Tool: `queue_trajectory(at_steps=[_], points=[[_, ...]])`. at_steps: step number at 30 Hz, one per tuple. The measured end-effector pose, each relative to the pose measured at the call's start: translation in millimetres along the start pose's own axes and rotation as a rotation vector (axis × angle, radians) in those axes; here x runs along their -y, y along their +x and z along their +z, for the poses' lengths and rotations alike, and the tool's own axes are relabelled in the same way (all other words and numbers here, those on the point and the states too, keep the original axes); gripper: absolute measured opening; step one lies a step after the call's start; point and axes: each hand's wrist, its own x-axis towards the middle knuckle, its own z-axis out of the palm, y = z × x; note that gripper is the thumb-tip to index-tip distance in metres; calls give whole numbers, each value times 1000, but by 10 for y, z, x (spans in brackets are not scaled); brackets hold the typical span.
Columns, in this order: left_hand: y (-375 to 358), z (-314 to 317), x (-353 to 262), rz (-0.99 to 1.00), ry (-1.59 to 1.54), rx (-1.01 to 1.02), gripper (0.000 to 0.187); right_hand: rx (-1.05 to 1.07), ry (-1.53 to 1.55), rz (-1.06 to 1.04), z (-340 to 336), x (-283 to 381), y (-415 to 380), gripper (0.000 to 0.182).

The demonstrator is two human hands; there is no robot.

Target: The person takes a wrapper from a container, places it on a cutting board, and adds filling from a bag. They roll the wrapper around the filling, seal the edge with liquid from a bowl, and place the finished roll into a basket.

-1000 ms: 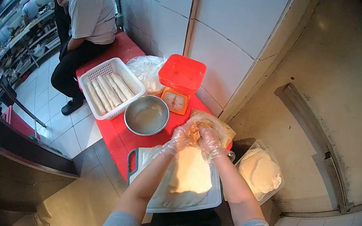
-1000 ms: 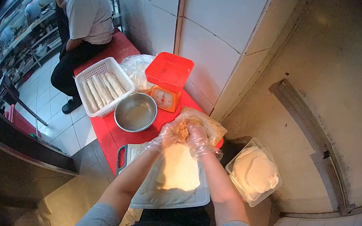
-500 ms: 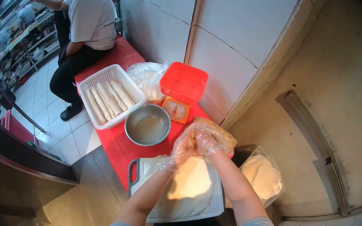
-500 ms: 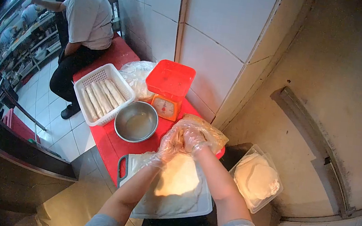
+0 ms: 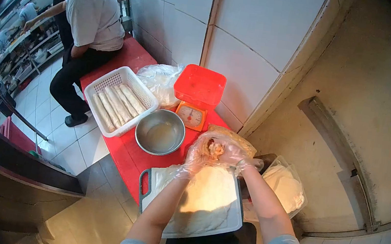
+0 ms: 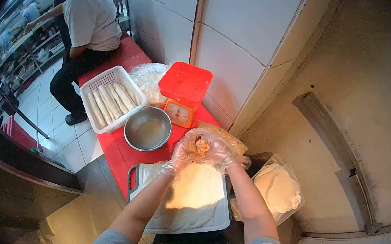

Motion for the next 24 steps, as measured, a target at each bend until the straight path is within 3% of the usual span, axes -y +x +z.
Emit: queue_trajectory(at_steps=[2, 5, 7, 8, 9, 12, 14, 16, 18, 20, 23, 24], points=[[5, 71, -110, -87, -183, -5, 70, 21, 264, -32, -147, 131, -1, 64], [15, -26, 39, 52, 76, 27, 70, -48, -62, -196, -115, 199, 25, 61], [62, -3, 23, -224, -403, -15, 70, -16, -238, -137, 76, 127, 72, 59], [58, 10, 4, -242, -443, -8, 70, 1, -325, -108, 179, 57, 101, 58], [54, 25, -26, -260, -483, -2, 70, -20, -169, -5, 298, -99, 167, 56], [3, -36, -88, -23, -32, 70, 71, -72, 42, 179, 563, -440, 344, 52], [9, -150, 165, 35, 214, 95, 71, -112, -164, 164, 546, -539, 215, 49], [53, -134, 95, 64, 136, 118, 78, -207, -88, 146, 514, -580, 98, 49], [53, -135, -24, 118, 305, 121, 82, -245, 48, 138, 444, -554, 55, 49], [-4, -109, -331, 198, 720, 101, 83, -224, 245, 141, 266, -314, -39, 50], [13, 52, -387, 118, -107, 140, 74, -218, 428, -116, 90, -3, 22, 49], [-1, 85, -409, 0, -262, 60, 72, -215, 416, -134, 105, 8, 77, 47]])
